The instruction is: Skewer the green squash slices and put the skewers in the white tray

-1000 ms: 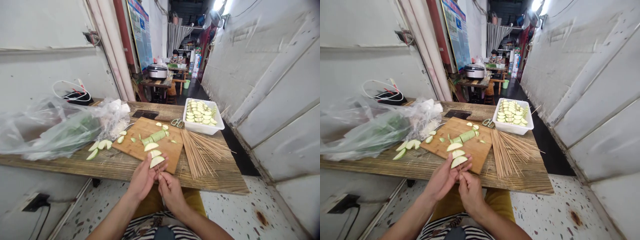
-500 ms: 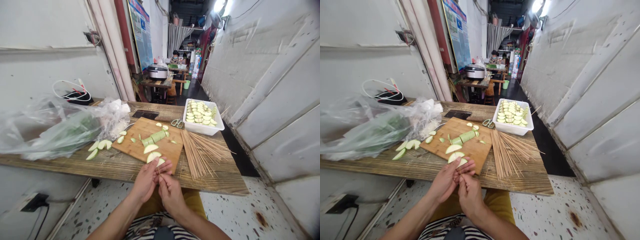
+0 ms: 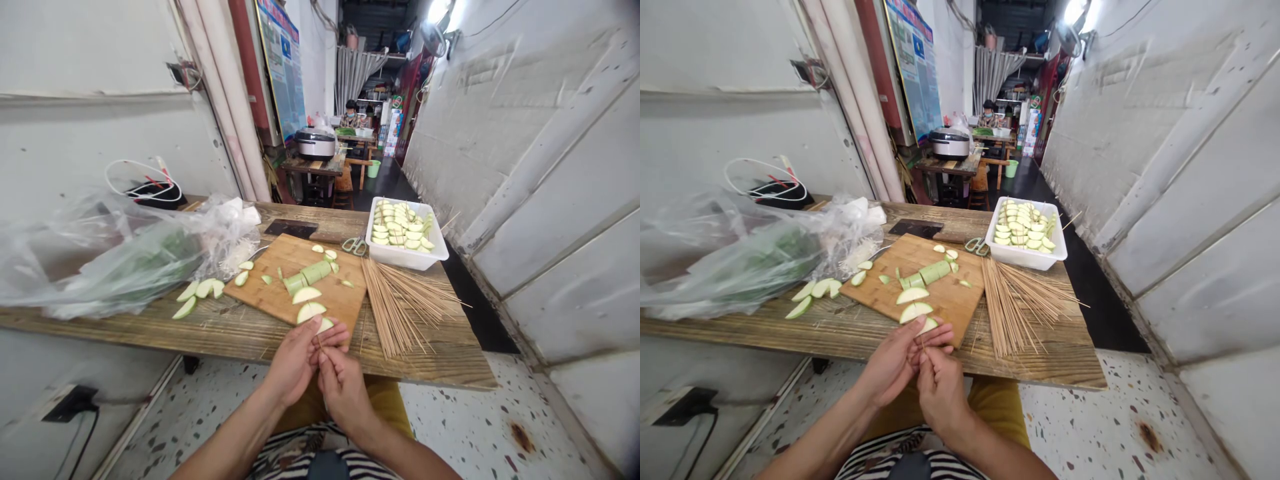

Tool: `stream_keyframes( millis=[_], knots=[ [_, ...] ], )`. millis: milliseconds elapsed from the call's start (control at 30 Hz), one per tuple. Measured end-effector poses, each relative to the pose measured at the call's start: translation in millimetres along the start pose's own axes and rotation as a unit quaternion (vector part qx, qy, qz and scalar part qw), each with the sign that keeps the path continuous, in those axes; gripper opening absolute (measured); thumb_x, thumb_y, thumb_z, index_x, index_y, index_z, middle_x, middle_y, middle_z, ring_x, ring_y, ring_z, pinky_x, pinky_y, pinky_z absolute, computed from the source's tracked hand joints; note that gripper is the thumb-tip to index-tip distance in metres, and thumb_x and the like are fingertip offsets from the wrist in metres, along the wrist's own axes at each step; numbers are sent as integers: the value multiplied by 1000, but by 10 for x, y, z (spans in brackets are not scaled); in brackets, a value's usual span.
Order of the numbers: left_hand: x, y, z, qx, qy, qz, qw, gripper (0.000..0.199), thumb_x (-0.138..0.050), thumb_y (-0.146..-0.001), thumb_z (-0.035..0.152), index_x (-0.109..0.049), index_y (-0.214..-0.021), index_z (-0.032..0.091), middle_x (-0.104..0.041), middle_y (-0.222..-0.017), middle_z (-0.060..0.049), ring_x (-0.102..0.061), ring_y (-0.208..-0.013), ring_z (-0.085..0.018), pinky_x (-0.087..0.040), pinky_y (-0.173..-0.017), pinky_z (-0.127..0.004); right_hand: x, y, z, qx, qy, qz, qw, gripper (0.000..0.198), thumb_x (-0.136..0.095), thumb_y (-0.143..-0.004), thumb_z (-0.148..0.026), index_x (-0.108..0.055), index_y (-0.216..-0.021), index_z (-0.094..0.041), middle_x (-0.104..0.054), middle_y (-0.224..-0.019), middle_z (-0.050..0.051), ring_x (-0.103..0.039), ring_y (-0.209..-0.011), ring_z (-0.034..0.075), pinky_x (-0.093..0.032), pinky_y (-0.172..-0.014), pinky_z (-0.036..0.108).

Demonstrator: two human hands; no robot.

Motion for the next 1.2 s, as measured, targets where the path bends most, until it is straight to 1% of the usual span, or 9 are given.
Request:
stream_keyframes(
  millis=[167,267,367,567,733,900,1000,1100,1200],
  knots=[
    [-34,29,-40,6,-15,-14,1000,26,-58,-82,30,-65,-93,7,-71,-91,-16,-67,-90,-23,-53,-80,-30,50,-22,-43,6,23,16,1000,27,-37,-89,-29,-43,-64,-20,-37,-53,-5,-32,-47,10,-27,-44,21],
    [-24,25,15,0,-5,-18,1000,34,-56,-83,37,-62,-102,10,-70,-99,-16,-65,-95,-25,-54,-81,-34,67,-10,-25,1,24,15,1000,28,-37,-90,-30,-45,-66,-19,-37,-53,-5,-32,-47,10,-27,-45,21],
    [14,-8,150,-47,6,7,999,35,-53,-84,39,-58,-107,13,-68,-105,-16,-64,-100,-27,-54,-80,-41,65,10,-13,-4,22,-11,1000,28,-36,-90,-29,-47,-67,-18,-35,-52,-6,-33,-46,10,-27,-45,20],
    [63,-68,299,-68,4,16,998,21,-53,-85,32,-59,-93,13,-69,-98,-13,-65,-96,-26,-53,-83,-44,40,38,-45,-5,20,-47,999,26,-36,-90,-26,-52,-72,-17,-35,-50,-6,-33,-44,9,-26,-43,20],
    [81,-75,249,-78,-18,12,997,15,-58,-82,27,-59,-85,13,-71,-89,-11,-68,-85,-23,-53,-83,-41,35,65,-52,-11,19,-55,998,24,-37,-89,-24,-52,-72,-17,-32,-49,-8,-29,-41,8,-24,-42,19],
    [43,-34,137,-47,-22,17,999,16,-58,-81,27,-61,-85,11,-70,-90,-12,-67,-87,-23,-54,-81,-40,34,50,-59,1,32,-37,999,26,-35,-89,-24,-47,-67,-18,-34,-49,-7,-31,-44,9,-26,-44,20],
    [37,-20,107,-35,-15,16,999,24,-58,-82,32,-61,-94,12,-69,-98,-13,-65,-94,-25,-54,-81,-41,48,32,-63,9,42,-27,999,28,-36,-89,-25,-45,-65,-19,-35,-51,-6,-32,-46,9,-27,-45,20],
    [92,-52,176,-39,11,17,999,39,-52,-83,45,-59,-106,14,-66,-108,-15,-62,-102,-26,-54,-82,-40,66,30,-57,5,34,-35,999,27,-36,-90,-26,-50,-69,-17,-35,-52,-6,-33,-46,9,-27,-45,20],
    [181,-113,320,-62,39,24,997,46,-45,-84,52,-60,-103,14,-66,-109,-15,-60,-106,-26,-53,-83,-38,65,46,-49,-5,23,-54,998,25,-37,-90,-25,-53,-73,-16,-34,-51,-6,-32,-45,9,-26,-43,19]
  ],
)
Point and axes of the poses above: each hand's wrist, its own y-axis away from the middle knuckle, its own x-axis out of the back of the hand, z = x × y, the point moved 2 cm from there along -y, towards the middle knuckle
